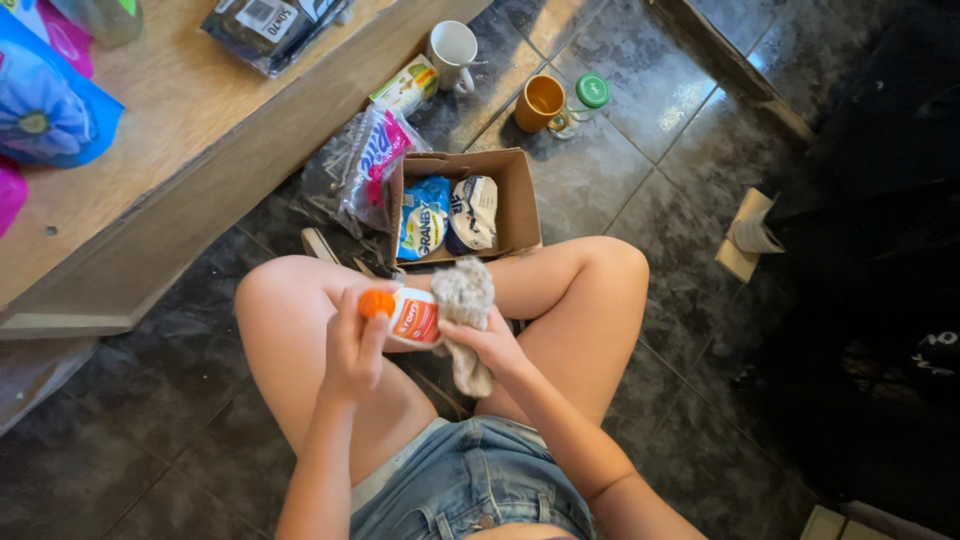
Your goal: The person sorts various household goods and food items on the floor, cleaning some with a cloth and liquid, and placing items into a box or onto low shelves.
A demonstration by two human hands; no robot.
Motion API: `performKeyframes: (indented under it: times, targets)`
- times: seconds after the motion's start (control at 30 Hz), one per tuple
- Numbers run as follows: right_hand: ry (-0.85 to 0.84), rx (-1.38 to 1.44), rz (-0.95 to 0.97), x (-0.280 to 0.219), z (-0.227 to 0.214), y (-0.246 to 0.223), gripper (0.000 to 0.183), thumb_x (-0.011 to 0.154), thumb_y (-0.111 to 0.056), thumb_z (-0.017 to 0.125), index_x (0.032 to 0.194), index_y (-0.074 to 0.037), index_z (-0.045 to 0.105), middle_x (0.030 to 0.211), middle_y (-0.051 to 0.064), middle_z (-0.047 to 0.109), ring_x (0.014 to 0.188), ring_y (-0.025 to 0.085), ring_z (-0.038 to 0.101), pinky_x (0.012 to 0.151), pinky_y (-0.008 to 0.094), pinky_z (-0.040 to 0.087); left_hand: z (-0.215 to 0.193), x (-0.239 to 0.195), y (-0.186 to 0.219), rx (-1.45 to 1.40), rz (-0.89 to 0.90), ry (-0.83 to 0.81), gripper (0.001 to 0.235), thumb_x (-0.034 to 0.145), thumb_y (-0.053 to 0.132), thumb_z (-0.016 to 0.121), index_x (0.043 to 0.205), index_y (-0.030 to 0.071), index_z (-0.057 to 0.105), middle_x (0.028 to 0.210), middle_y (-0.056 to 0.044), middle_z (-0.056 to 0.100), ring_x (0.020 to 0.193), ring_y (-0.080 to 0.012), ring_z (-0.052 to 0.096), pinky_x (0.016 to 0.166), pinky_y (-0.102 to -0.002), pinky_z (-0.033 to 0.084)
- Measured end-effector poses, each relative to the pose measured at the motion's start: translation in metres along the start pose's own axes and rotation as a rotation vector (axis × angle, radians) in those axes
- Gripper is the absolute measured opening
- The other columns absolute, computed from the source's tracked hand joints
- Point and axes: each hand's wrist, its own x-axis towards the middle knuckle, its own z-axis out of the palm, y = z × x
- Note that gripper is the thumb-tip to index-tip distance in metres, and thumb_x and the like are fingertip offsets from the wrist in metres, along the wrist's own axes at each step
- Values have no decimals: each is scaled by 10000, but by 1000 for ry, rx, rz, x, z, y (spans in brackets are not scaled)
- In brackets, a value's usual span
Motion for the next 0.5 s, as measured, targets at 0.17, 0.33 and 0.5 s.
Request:
performKeyframes:
  times: [0.17,0.33,0.5]
  targets:
    - [-25,65,122,-26,42,-23,442,688,-99,776,1105,-108,631,906,90,691,790,172,671,676,348,554,16,18,11,-231,-78,-161,324,949,217,370,971,23,629,866,-110,634,829,-186,562,841,-354,441]
    - [97,-20,45,-2,31,-1,444,887,-353,618,1214,-54,581,1038,108,647,869,162,616,722,364,554,33,21,14,-213,33,-50,318,962,239,379,988,42,627,952,-104,589,910,-243,531,930,-337,371]
    - [-73,-90,-329,-11,32,7,484,1014,-295,321,1336,55,411,1388,237,383,1301,256,249,1130,472,85,46,10,12,-334,-58,211,273,947,171,448,979,-25,635,953,-143,613,982,-196,542,1055,-332,293]
